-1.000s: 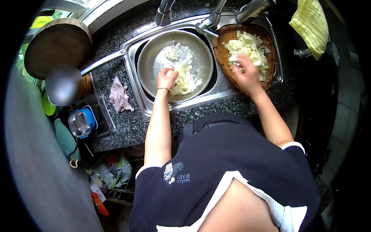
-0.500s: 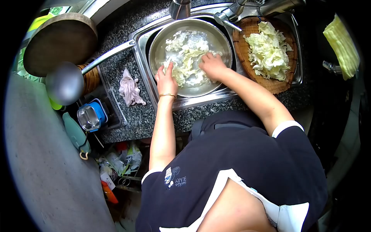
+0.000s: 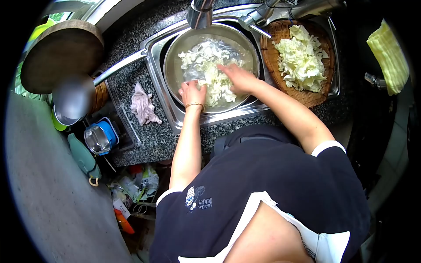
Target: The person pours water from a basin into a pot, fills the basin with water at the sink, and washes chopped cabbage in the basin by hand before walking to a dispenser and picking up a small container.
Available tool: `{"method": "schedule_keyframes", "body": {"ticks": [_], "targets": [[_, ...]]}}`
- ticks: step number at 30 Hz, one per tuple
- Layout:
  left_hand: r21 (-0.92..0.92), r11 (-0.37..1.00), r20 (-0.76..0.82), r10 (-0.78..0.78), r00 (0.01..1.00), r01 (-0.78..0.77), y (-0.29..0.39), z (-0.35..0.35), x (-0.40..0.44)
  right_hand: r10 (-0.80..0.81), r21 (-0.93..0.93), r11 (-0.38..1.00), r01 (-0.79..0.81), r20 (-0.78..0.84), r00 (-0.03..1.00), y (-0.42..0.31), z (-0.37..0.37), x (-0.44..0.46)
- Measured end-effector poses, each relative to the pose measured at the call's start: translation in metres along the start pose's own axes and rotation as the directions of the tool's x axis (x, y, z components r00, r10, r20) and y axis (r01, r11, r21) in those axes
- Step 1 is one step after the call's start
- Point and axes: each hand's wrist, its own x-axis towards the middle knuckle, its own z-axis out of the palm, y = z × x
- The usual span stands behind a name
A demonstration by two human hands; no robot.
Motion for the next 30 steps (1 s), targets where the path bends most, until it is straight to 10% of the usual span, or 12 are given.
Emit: {"method": "schedule_keyframes", "body": {"ticks": [3, 4, 5, 8, 11, 13, 24, 30], "targets": [[-0.390, 0.913, -0.085, 0.094, 0.992, -0.120, 0.002, 0.023, 0.001, -0.001, 0.172, 0.985, -0.004, 0.028, 1.000, -0.010, 0.024, 0.005], [-0.403, 0.906, -0.083, 0.106, 0.991, -0.131, 0.001, 0.025, 0.003, -0.214, 0.290, 0.922, 0.256, -0.168, 0.962, -0.003, 0.046, 0.013], [-0.542, 0.835, -0.002, 0.105, 0.995, -0.089, -0.003, 0.030, 0.008, -0.034, 0.422, 0.905, 0.050, -0.047, 0.998, -0.019, 0.039, 0.007], [-0.882, 0.470, 0.095, 0.104, 0.990, 0.035, 0.013, 0.021, -0.010, 0.078, 0.787, 0.592, 0.176, -0.273, 0.959, -0.013, 0.056, 0.012], [-0.929, 0.365, 0.109, 0.119, 0.987, 0.059, 0.012, 0.004, -0.021, 0.063, 0.918, 0.338, 0.209, -0.243, 0.968, -0.008, 0.038, 0.002], [-0.973, 0.064, 0.230, 0.215, 0.949, 0.221, 0.014, -0.005, -0.028, 0.031, 0.946, 0.275, 0.170, -0.185, 0.982, -0.011, 0.017, -0.009], [-0.988, 0.146, 0.072, 0.149, 0.986, 0.050, 0.039, -0.020, -0.050, -0.026, 0.805, 0.438, 0.400, -0.433, 0.901, -0.021, 0.010, -0.015], [-0.990, 0.071, 0.130, 0.136, 0.982, 0.121, 0.038, -0.020, -0.056, 0.118, 0.966, 0.041, 0.256, -0.259, 0.959, -0.024, 0.013, -0.016]]}}
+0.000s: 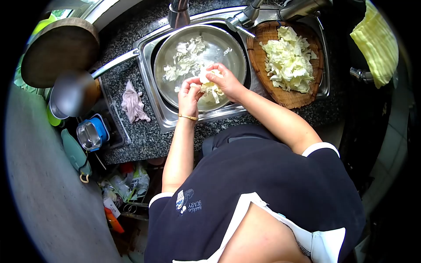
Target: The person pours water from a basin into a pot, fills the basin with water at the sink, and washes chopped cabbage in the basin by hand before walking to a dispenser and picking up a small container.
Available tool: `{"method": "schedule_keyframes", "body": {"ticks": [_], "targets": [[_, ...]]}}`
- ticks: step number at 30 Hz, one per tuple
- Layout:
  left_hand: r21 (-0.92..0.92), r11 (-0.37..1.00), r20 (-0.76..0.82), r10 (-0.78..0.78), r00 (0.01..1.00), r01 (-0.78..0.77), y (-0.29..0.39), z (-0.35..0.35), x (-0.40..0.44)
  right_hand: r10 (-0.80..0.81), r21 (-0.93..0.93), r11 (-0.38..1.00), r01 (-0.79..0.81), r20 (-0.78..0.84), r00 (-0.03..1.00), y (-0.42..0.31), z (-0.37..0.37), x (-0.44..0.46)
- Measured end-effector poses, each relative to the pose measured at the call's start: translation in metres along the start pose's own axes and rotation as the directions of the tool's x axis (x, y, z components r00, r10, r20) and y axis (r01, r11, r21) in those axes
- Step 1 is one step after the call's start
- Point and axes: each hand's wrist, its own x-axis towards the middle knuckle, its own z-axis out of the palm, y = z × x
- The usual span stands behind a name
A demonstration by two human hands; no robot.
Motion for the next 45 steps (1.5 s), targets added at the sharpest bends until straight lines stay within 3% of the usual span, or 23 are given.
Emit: {"method": "schedule_keyframes", "body": {"ticks": [5, 8, 14, 18, 19, 20, 25, 27, 28, 30, 33, 36, 38, 40, 41, 43, 44, 45], "targets": [[0.217, 0.971, -0.033, 0.106, 0.994, -0.096, -0.009, 0.002, 0.001, 0.015, -0.073, 0.997, -0.008, 0.100, 0.995, -0.011, -0.003, -0.005], [0.126, 0.988, -0.013, 0.093, 0.996, -0.091, -0.002, 0.006, -0.002, -0.006, -0.113, 0.993, 0.019, 0.108, 0.994, -0.018, -0.006, -0.005], [-0.022, 1.000, -0.025, 0.023, 0.999, -0.023, 0.006, 0.011, -0.007, 0.049, 0.016, 0.999, -0.052, 0.144, 0.988, -0.028, -0.006, -0.006], [0.102, 0.992, -0.020, 0.080, 0.997, -0.078, 0.002, 0.003, 0.001, 0.083, -0.025, 0.997, -0.079, 0.184, 0.979, -0.023, -0.010, -0.005], [0.389, 0.890, -0.044, 0.275, 0.960, -0.237, 0.003, 0.003, 0.004, 0.076, -0.064, 0.996, -0.066, 0.171, 0.982, -0.022, -0.010, -0.005], [0.642, 0.684, -0.010, 0.458, 0.889, -0.345, 0.003, 0.003, 0.005, 0.070, -0.103, 0.993, -0.054, 0.159, 0.985, -0.021, -0.010, -0.006], [0.740, 0.624, -0.065, 0.438, 0.897, -0.251, 0.011, 0.003, 0.002, 0.109, -0.166, 0.982, -0.086, 0.135, 0.985, -0.026, -0.009, -0.008], [0.873, 0.439, -0.001, 0.436, 0.900, -0.212, 0.012, 0.002, 0.002, 0.094, -0.166, 0.984, -0.072, 0.133, 0.987, -0.023, -0.011, -0.007], [0.873, 0.439, 0.000, 0.438, 0.899, -0.214, 0.011, 0.002, 0.003, 0.079, -0.218, 0.975, -0.052, 0.118, 0.990, -0.021, -0.012, -0.006], [0.928, 0.255, 0.112, 0.506, 0.855, -0.272, 0.011, 0.001, 0.004, 0.059, -0.269, 0.963, -0.029, 0.103, 0.993, -0.017, -0.013, -0.006], [0.891, 0.310, 0.121, 0.541, 0.832, -0.331, 0.014, 0.009, 0.005, -0.015, -0.367, 0.929, 0.048, 0.092, 0.996, -0.026, -0.011, -0.011], [0.833, 0.398, 0.130, 0.535, 0.835, -0.385, 0.020, 0.032, 0.000, -0.310, -0.513, 0.801, 0.310, 0.087, 0.947, -0.042, -0.014, -0.022], [0.645, 0.624, 0.132, 0.478, 0.869, -0.441, 0.027, 0.059, -0.006, -0.173, -0.443, 0.883, 0.159, 0.008, 0.985, -0.074, -0.020, -0.040], [0.480, 0.692, 0.192, 0.516, 0.834, -0.539, 0.028, 0.094, -0.006, -0.375, -0.521, 0.786, 0.331, 0.022, 0.927, -0.103, -0.035, -0.057], [0.367, 0.718, 0.248, 0.537, 0.806, -0.591, 0.020, 0.109, 0.001, -0.384, -0.466, 0.822, 0.328, -0.026, 0.923, -0.114, -0.047, -0.063], [0.089, 0.842, 0.375, 0.467, 0.801, -0.533, 0.012, 0.146, 0.006, -0.579, -0.709, 0.575, 0.408, 0.001, 0.816, -0.141, -0.073, -0.071], [0.020, 0.889, 0.478, 0.393, 0.785, -0.458, 0.012, 0.161, 0.003, -0.539, -0.625, 0.683, 0.378, -0.083, 0.838, -0.152, -0.083, -0.074], [0.021, 0.896, 0.523, 0.368, 0.769, -0.443, 0.000, 0.173, 0.010, -0.586, -0.677, 0.622, 0.393, -0.069, 0.808, -0.158, -0.096, -0.072]]}}
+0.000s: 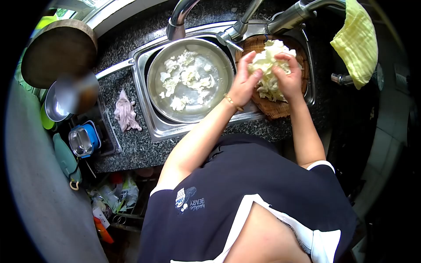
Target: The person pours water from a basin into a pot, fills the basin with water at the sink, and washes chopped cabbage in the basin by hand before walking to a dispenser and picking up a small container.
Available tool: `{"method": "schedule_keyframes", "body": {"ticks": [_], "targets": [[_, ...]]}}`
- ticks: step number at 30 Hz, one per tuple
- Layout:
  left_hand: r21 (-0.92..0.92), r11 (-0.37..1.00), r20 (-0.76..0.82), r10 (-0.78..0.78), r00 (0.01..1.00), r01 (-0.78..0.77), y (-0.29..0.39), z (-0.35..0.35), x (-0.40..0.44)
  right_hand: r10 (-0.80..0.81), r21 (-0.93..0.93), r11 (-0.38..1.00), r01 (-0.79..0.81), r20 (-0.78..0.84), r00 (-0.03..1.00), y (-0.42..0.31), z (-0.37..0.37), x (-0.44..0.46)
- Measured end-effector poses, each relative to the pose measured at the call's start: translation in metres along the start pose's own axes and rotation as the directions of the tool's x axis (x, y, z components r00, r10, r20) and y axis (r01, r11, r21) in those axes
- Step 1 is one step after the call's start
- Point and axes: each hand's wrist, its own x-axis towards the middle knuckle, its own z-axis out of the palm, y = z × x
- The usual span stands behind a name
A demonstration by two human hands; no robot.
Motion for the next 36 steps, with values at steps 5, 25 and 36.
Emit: {"method": "schedule_keyframes", "body": {"ticks": [5, 25, 36], "targets": [[0.340, 0.936, 0.088, -0.125, 0.988, 0.088, -0.048, 0.001, 0.004, 0.237, -0.620, 0.784, 0.010, 0.314, 0.919, 0.040, -0.049, 0.021], [0.973, 0.114, -0.216, 0.167, 0.962, 0.199, -0.030, -0.233, -0.005, -0.335, -0.124, 0.920, 0.373, 0.248, 0.909, 0.000, 0.101, 0.020], [0.975, -0.174, 0.023, -0.549, 0.836, -0.141, -0.027, -0.218, 0.071, 0.384, -0.701, 0.696, 0.155, 0.546, 0.744, 0.097, 0.177, 0.051]]}}
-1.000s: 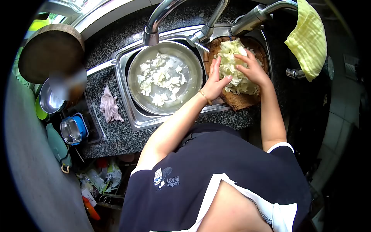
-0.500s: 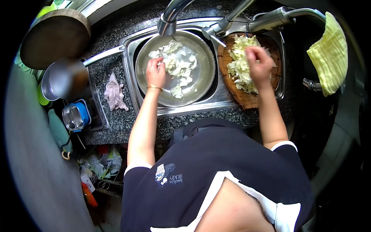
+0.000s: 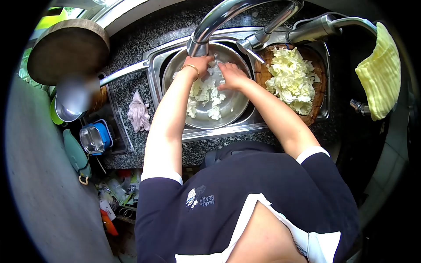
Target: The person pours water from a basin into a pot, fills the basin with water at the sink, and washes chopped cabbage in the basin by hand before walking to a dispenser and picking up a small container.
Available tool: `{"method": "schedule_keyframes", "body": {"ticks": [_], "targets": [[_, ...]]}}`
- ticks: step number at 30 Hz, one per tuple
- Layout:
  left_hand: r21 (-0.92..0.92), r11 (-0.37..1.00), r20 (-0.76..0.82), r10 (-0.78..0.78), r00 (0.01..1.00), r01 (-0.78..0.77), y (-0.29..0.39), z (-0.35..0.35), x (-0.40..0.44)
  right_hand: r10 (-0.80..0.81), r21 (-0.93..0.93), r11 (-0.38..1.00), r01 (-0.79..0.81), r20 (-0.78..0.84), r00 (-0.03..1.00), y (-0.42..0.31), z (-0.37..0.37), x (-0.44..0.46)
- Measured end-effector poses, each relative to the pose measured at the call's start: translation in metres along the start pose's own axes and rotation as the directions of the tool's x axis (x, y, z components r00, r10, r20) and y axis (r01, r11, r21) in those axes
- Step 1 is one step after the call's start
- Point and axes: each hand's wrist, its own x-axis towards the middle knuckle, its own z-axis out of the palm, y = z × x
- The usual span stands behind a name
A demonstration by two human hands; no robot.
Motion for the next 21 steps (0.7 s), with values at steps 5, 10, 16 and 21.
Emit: {"method": "schedule_keyframes", "body": {"ticks": [5, 10, 16, 21], "targets": [[-0.104, 0.995, 0.220, 0.032, 0.975, -0.009, -0.008, -0.003, -0.007, -0.067, 0.057, 0.997, 0.058, 0.179, 0.982, -0.002, 0.003, 0.001], [-0.177, 0.984, 0.282, 0.021, 0.959, 0.031, -0.016, 0.004, -0.034, -0.049, 0.182, 0.983, 0.015, 0.186, 0.981, -0.009, 0.020, 0.005], [-0.232, 0.970, 0.308, 0.008, 0.951, 0.067, -0.020, 0.015, -0.069, -0.034, 0.163, 0.986, -0.022, 0.335, 0.942, -0.026, 0.023, -0.002], [-0.228, 0.970, 0.395, 0.015, 0.918, 0.083, -0.011, 0.026, -0.092, -0.086, 0.146, 0.989, 0.028, 0.412, 0.907, -0.033, 0.031, -0.020]]}}
